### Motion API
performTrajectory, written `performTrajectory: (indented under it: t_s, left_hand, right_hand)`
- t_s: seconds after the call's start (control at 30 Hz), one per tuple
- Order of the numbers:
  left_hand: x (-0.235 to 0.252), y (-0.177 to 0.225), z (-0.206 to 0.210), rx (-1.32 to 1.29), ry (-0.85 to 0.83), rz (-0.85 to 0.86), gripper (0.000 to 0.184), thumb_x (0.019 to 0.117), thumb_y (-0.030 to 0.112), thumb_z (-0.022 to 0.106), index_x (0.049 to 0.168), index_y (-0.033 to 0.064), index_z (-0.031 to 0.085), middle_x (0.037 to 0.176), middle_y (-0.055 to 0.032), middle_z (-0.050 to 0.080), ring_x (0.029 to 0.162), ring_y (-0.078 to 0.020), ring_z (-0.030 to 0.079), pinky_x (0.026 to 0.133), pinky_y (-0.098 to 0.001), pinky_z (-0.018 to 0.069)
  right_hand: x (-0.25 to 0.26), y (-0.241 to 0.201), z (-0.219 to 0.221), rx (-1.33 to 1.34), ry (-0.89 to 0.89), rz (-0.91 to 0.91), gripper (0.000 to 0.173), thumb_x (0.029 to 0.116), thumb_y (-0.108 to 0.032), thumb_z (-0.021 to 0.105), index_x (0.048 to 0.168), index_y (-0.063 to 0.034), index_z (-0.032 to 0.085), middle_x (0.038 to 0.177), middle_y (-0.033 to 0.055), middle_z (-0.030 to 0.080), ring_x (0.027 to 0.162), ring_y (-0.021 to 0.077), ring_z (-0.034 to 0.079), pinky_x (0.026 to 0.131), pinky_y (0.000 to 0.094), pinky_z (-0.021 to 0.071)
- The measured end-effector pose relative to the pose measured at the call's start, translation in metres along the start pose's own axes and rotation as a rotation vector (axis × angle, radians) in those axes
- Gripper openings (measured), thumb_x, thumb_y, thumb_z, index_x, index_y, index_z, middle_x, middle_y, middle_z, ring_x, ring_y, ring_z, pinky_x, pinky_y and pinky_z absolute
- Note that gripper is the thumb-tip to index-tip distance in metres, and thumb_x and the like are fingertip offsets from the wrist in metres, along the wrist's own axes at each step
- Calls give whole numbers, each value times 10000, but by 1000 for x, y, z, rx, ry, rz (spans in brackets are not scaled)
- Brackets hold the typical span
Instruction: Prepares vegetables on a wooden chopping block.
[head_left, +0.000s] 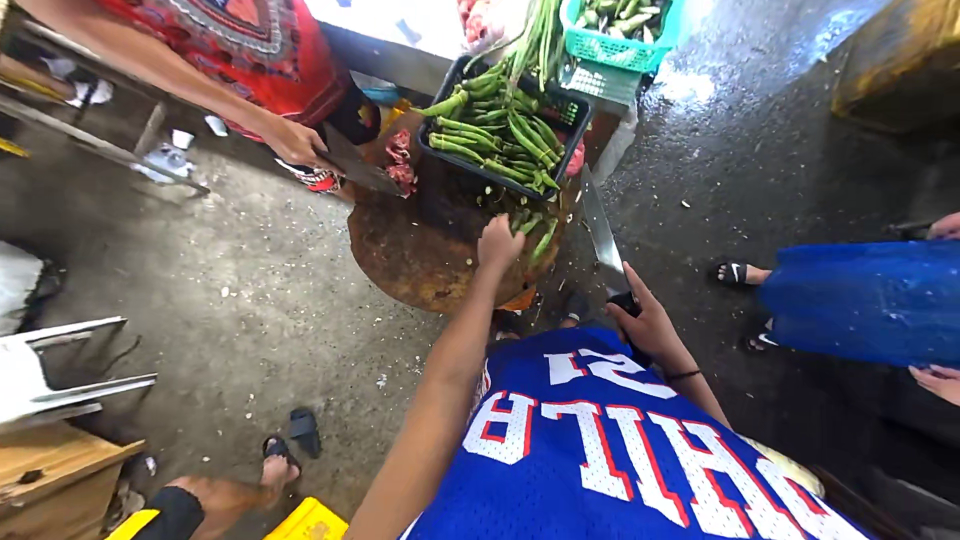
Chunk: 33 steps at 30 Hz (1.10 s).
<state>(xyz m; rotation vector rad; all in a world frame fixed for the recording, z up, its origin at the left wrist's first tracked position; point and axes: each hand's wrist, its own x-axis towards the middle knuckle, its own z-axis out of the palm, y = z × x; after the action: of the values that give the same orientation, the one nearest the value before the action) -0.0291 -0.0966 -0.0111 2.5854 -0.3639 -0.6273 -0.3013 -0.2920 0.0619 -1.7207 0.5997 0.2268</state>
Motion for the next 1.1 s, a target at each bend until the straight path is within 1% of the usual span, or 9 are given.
performTrajectory:
  t_s: [0.13,0.3,0.4,0.47,0.53,0.77,0.83,0.93,1.1]
  left_hand:
    - [-12,-17,-27,-161,-10,-59,543,979,247,584,1480,48,518,1339,-167,661,1239,-331,639,1037,-579,514]
    - [-15,-34,-52,-918,-90,45,1016,927,142,756,1666,223,63,1608,-222,374,1111,-351,712,834,-485,660]
    - [-20,-70,-63,-465,-6,-28,816,959,303,729,1619,131,280,1553,-205,448,1126,-295,689,898,-476,614]
    - [-33,-94,-61,-143,-15,-20,568,981,341,693,1442,44,545,1408,-242,554,1248,-378,597,1048,-575,504]
    - [-49,-109,-45,11,-80,28,436,1002,323,668,1345,59,630,1325,-215,610,1226,-369,612,1055,-569,501]
    - [-45,-99,-26,106,-113,68,277,966,148,638,1206,14,670,1079,-210,702,1069,-370,683,959,-564,543]
    - [-38,-81,-34,-50,-8,93,418,977,162,649,1358,2,586,1184,-212,687,1084,-341,689,978,-537,551]
    - [-25,-42,-32,-306,152,105,742,988,167,625,1620,84,245,1363,-136,652,1052,-232,732,920,-440,611]
    - [3,-4,11,-32,-5,-13,493,1026,313,569,1452,67,544,1384,-189,605,1250,-359,617,1032,-576,514]
  right_hand:
    - [-9,14,0,41,55,28,784,1024,-234,634,1654,-312,173,965,83,725,494,178,603,484,356,576]
    - [-10,18,3,73,91,48,787,1025,-208,620,1657,-295,159,990,71,741,482,172,593,471,345,565]
    - [-11,16,-1,50,80,47,781,1022,-226,632,1654,-314,182,987,70,739,481,172,591,471,344,563]
    - [-9,16,-1,49,73,39,778,1021,-216,630,1653,-315,186,975,75,739,479,175,591,468,344,560]
    - [-6,14,0,49,71,43,775,1021,-209,625,1653,-308,188,969,80,733,478,173,587,465,343,558]
    - [1,12,-9,-18,1,87,758,1032,-243,614,1648,-357,188,986,64,731,495,173,596,485,350,567]
    - [4,9,-13,-44,-17,84,749,1032,-246,611,1645,-363,197,993,60,730,500,172,597,488,349,566]
    - [4,9,-17,-60,-5,71,752,1026,-255,622,1643,-365,206,982,63,734,494,170,599,487,349,569]
    - [-1,7,-14,-83,-6,80,756,1031,-258,619,1643,-381,193,1000,63,735,510,170,607,497,352,570]
